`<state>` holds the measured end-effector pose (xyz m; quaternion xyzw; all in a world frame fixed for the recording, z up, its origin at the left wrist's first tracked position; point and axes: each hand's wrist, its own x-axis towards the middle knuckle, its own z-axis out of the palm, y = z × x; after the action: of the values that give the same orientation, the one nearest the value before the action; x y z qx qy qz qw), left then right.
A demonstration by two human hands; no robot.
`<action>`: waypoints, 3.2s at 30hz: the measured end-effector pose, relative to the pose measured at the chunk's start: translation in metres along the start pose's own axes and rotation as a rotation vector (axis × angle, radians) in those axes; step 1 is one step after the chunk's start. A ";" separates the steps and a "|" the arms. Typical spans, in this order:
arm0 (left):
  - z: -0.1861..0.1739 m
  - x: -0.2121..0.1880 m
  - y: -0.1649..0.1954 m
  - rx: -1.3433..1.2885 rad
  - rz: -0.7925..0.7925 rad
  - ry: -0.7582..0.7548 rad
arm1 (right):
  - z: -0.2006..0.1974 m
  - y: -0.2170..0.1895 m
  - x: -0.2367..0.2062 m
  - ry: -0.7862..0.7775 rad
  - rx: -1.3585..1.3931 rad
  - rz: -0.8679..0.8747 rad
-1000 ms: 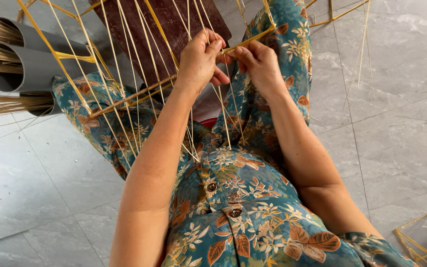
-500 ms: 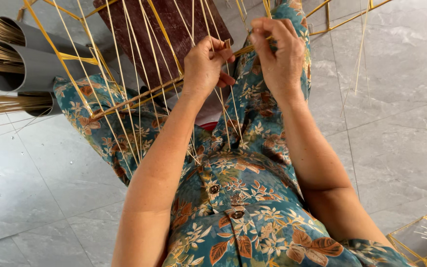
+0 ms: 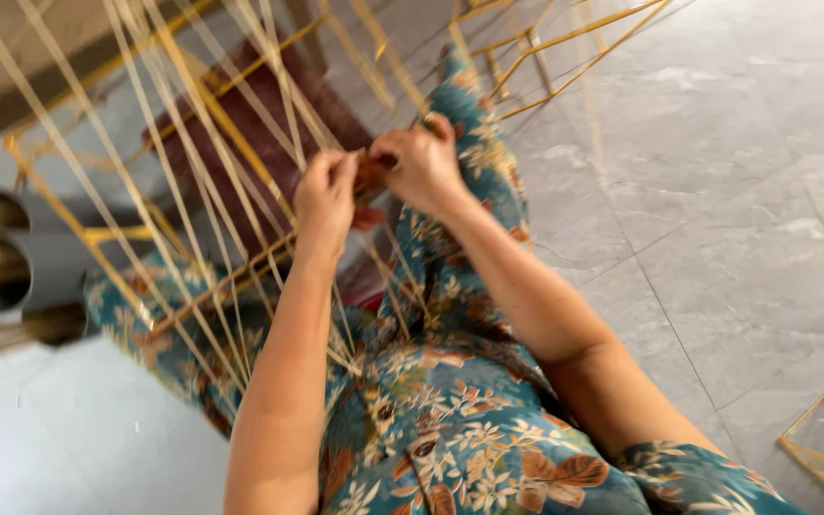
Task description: The person weaves thin bamboo strips through a yellow metal frame using both hands. They repeatedly thread the strips through the frame's openings and pull them tight to form a woven pattern.
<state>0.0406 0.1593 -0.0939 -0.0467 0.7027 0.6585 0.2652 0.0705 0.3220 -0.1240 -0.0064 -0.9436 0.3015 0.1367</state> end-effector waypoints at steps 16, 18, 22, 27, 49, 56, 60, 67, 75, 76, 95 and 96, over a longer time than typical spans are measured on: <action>0.002 -0.028 -0.001 0.422 0.253 0.088 | 0.017 -0.017 -0.007 0.246 -0.030 0.174; -0.002 -0.044 -0.002 0.472 0.335 0.103 | 0.018 -0.016 -0.006 0.249 -0.015 0.177; -0.020 -0.074 -0.011 0.397 0.267 0.129 | 0.020 -0.015 -0.005 0.260 -0.072 0.162; -0.074 -0.111 -0.035 0.198 0.423 0.201 | 0.026 -0.011 -0.006 0.263 -0.134 0.164; -0.260 -0.069 -0.013 -0.110 0.634 0.624 | 0.042 0.022 -0.007 0.203 -0.087 -0.007; -0.225 0.016 0.099 0.434 1.000 0.635 | 0.031 -0.005 -0.003 0.312 -0.064 -0.086; -0.183 0.071 0.133 0.654 1.015 0.399 | 0.023 -0.012 0.001 0.297 -0.049 -0.054; -0.134 0.239 0.136 1.010 1.005 0.274 | 0.013 -0.016 0.009 0.339 -0.005 -0.055; -0.118 0.339 0.130 1.387 0.599 0.331 | -0.011 -0.011 0.013 0.373 0.106 -0.055; -0.115 0.340 0.131 1.402 0.489 0.303 | -0.014 -0.011 0.013 0.374 0.116 -0.048; -0.128 0.269 0.226 0.891 1.044 0.585 | -0.013 -0.011 -0.002 0.380 0.182 -0.038; -0.130 0.255 0.241 0.751 1.049 0.547 | -0.012 -0.011 -0.004 0.389 0.188 -0.043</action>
<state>-0.3173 0.1393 0.0115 0.2293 0.8540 0.3771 -0.2755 0.0784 0.3196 -0.1092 -0.0316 -0.8670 0.3783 0.3227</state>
